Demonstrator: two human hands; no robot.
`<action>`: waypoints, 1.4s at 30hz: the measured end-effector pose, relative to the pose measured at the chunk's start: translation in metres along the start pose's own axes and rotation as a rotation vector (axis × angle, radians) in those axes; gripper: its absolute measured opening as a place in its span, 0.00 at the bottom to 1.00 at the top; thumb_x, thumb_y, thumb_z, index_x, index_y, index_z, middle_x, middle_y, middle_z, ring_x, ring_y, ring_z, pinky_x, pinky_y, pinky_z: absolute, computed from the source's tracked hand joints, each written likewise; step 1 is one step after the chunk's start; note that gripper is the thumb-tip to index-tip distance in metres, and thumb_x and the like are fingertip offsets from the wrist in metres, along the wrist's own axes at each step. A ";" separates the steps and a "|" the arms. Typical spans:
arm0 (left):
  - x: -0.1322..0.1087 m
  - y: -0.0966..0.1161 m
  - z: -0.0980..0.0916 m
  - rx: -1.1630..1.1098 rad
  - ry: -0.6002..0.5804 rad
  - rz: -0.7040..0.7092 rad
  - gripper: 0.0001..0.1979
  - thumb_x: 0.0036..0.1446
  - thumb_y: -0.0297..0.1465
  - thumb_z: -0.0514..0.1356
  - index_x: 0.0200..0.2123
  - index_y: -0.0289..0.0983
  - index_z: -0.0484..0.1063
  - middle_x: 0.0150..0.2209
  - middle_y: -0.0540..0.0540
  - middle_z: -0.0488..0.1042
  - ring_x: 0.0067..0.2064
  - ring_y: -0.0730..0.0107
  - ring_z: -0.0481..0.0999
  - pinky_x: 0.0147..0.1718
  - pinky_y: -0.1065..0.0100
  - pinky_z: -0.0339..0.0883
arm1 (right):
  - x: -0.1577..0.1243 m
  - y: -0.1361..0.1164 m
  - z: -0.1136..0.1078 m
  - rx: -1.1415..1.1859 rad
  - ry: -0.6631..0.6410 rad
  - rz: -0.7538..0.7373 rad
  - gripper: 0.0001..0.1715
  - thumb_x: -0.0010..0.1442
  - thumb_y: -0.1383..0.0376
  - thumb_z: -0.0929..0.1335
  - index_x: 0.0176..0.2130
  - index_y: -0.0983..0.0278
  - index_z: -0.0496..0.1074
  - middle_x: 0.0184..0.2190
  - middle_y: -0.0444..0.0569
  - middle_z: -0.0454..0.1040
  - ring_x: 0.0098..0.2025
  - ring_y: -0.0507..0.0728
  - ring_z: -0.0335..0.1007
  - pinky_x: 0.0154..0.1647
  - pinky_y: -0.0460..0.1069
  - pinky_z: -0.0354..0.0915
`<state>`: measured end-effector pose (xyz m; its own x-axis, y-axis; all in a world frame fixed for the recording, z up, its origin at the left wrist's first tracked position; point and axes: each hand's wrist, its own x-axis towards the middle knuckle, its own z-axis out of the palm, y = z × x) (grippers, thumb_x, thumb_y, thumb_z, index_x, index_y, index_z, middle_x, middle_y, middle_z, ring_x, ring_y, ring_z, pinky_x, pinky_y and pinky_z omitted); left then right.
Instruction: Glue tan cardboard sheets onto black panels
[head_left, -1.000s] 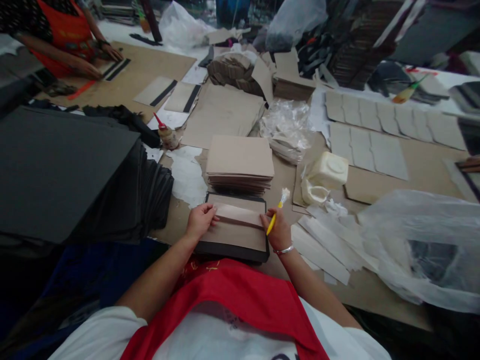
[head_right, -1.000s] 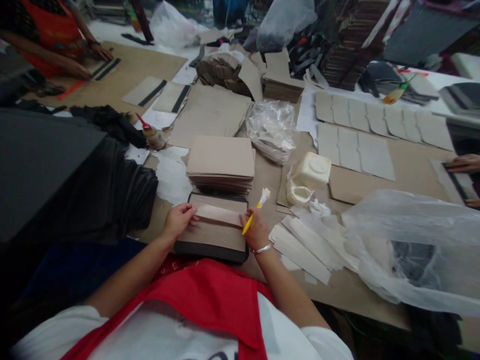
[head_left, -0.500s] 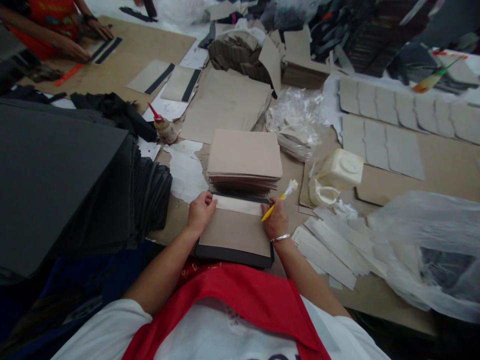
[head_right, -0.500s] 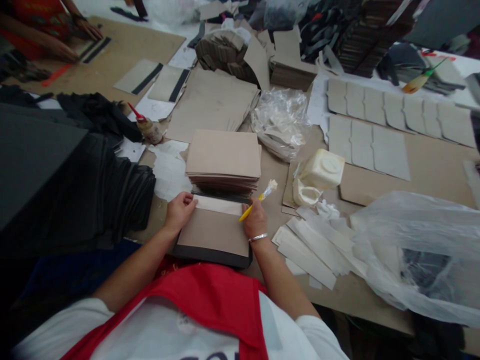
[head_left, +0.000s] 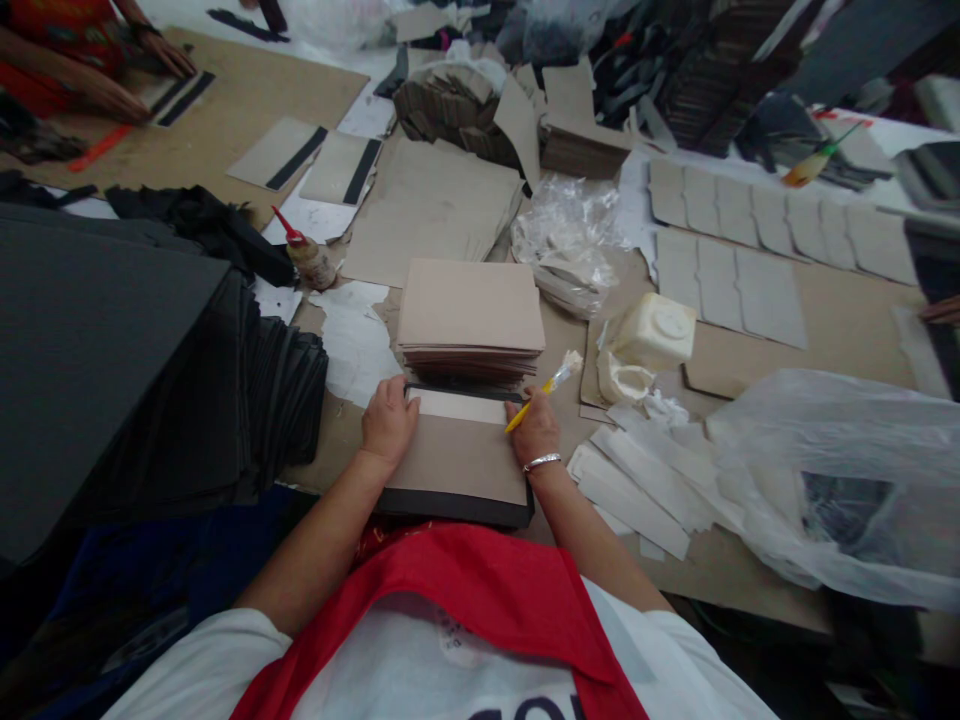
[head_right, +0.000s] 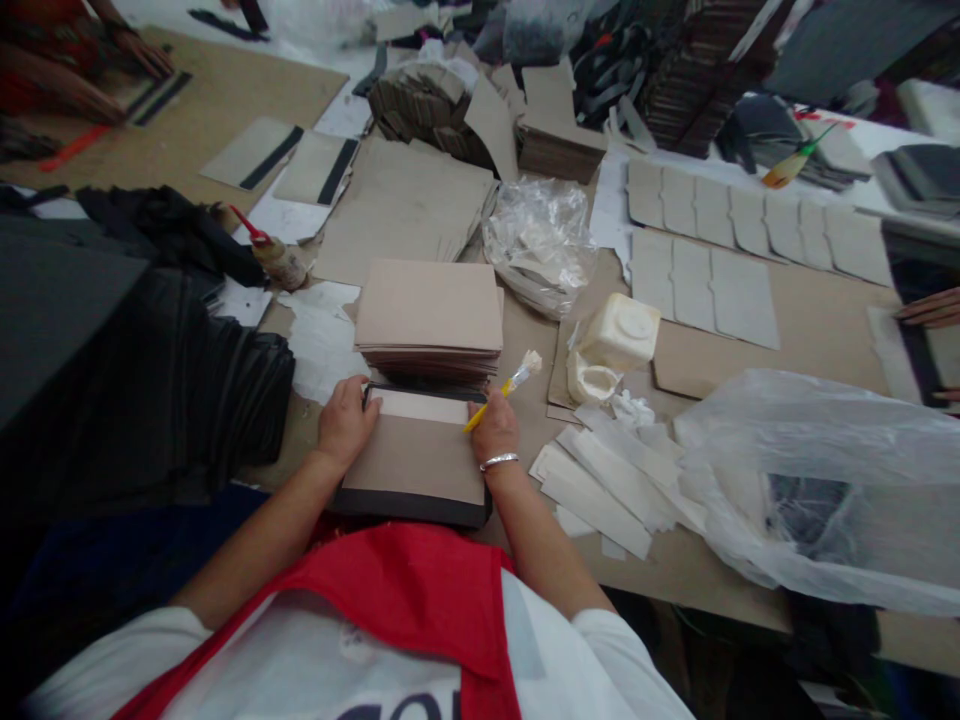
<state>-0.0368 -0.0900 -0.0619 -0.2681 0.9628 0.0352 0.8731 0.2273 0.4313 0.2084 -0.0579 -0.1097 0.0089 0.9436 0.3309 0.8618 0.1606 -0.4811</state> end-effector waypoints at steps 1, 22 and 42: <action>-0.002 0.005 0.000 0.062 0.030 0.049 0.20 0.57 0.32 0.52 0.52 0.33 0.64 0.48 0.34 0.70 0.50 0.53 0.69 0.47 0.56 0.62 | -0.001 0.000 -0.004 -0.015 0.023 -0.002 0.19 0.58 0.58 0.64 0.47 0.66 0.64 0.36 0.55 0.73 0.38 0.60 0.70 0.40 0.55 0.66; -0.045 -0.012 -0.002 0.258 -0.089 0.433 0.25 0.58 0.42 0.53 0.54 0.33 0.65 0.56 0.34 0.66 0.59 0.50 0.60 0.61 0.44 0.36 | -0.033 -0.018 -0.015 -0.194 -0.133 -0.299 0.11 0.60 0.68 0.61 0.41 0.64 0.69 0.29 0.52 0.70 0.36 0.59 0.61 0.38 0.52 0.56; -0.044 0.081 0.051 0.175 -0.390 0.660 0.38 0.58 0.51 0.47 0.63 0.32 0.51 0.66 0.38 0.47 0.67 0.56 0.45 0.63 0.51 0.36 | -0.079 0.106 -0.158 -0.428 0.123 -0.235 0.19 0.51 0.76 0.61 0.44 0.65 0.64 0.45 0.58 0.73 0.44 0.61 0.67 0.43 0.55 0.63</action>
<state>0.0665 -0.1068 -0.0744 0.4622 0.8813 -0.0985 0.8622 -0.4206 0.2824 0.3791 -0.1610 -0.0583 -0.1729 0.8510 0.4959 0.9782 0.2072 -0.0144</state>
